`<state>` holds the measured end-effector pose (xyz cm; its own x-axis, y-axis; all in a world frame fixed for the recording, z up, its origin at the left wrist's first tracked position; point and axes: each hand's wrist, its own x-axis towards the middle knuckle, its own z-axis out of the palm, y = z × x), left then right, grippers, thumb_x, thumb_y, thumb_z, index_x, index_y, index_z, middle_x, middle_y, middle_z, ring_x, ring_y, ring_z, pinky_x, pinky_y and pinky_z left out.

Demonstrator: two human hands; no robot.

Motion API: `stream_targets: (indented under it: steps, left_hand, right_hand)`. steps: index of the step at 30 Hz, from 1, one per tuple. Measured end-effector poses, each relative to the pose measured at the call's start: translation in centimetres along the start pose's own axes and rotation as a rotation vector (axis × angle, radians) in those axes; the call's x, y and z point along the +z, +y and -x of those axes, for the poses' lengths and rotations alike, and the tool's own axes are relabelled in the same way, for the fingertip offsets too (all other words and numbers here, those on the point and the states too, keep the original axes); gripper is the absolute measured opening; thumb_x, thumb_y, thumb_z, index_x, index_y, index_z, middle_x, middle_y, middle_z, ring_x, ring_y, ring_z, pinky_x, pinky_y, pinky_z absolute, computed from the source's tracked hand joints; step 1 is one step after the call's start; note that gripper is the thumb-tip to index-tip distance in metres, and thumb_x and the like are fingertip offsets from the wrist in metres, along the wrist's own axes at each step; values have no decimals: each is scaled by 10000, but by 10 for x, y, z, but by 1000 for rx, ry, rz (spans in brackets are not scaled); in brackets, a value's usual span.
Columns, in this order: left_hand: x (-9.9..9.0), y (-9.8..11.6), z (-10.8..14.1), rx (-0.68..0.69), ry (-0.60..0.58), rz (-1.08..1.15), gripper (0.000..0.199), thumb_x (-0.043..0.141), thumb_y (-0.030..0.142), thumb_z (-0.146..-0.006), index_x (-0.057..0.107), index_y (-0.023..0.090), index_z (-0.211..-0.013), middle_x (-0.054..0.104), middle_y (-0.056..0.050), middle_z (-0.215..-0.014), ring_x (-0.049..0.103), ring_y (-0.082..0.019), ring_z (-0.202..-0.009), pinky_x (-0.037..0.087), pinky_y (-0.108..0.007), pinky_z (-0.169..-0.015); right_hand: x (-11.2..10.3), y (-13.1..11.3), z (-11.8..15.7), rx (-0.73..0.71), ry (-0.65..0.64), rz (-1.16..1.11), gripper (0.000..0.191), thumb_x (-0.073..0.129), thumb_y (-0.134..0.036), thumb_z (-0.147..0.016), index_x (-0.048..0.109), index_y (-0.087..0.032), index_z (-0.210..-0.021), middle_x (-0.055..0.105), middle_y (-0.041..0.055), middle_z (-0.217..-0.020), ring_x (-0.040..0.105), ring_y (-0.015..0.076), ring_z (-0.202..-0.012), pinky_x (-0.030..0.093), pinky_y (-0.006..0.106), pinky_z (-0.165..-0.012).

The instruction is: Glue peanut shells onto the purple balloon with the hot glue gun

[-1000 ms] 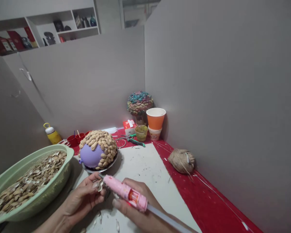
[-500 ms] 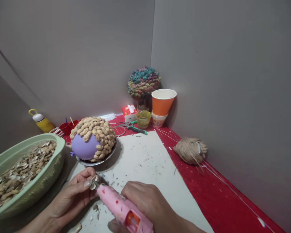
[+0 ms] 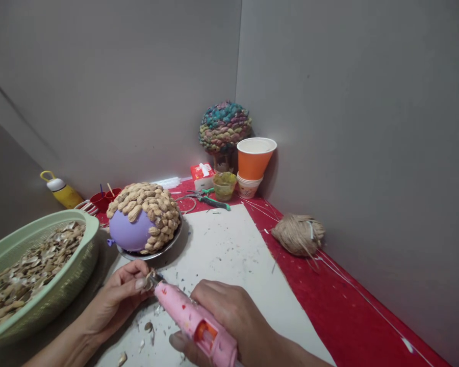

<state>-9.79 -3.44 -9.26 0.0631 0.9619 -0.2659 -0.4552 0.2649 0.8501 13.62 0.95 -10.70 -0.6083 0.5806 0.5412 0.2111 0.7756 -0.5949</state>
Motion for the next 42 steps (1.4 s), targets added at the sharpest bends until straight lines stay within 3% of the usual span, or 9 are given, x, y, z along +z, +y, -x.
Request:
stream_targets:
  steps: [8, 18, 27, 31, 42]
  left_hand:
    - [-3, 4, -4, 38, 57, 8, 167, 802, 184, -722, 674, 141, -821, 662, -23, -785, 593, -121, -723, 499, -283, -778]
    - [8, 0, 5, -50, -15, 72, 192, 790, 198, -734, 634, 160, -839, 617, -13, -750, 554, -122, -725, 457, -255, -738]
    - [11, -1, 5, -76, -5, 70, 230, 815, 209, -699, 625, 165, -821, 612, -6, -739, 549, -124, -714, 466, -265, -732]
    - [12, -1, 6, -76, 1, 61, 229, 816, 213, -699, 622, 159, -808, 612, -8, -727, 548, -120, -700, 464, -266, -734]
    - [12, -2, 6, -67, -13, 50, 211, 796, 200, -719, 617, 158, -823, 621, -10, -743, 554, -118, -700, 456, -257, -720]
  right_hand:
    - [-3, -3, -2, -20, -34, -12, 383, 486, -477, -930, 376, -212, -676, 397, -41, -574, 353, 90, -471, 222, 253, -458]
    - [6, 0, -1, -27, 42, 102, 464, 459, -580, -900, 359, -215, -631, 377, -49, -514, 317, 86, -421, 203, 244, -425]
    - [-1, -5, -8, -58, -21, 292, 442, 526, -514, -872, 438, -192, -583, 457, -50, -482, 388, 68, -405, 246, 202, -408]
    - [1, -6, -6, -106, 2, 302, 453, 454, -499, -915, 450, -192, -581, 438, -53, -472, 373, 67, -403, 251, 201, -404]
    - [3, 0, 1, -59, -85, 298, 407, 533, -520, -861, 479, -195, -622, 445, -49, -512, 372, 74, -432, 229, 224, -433]
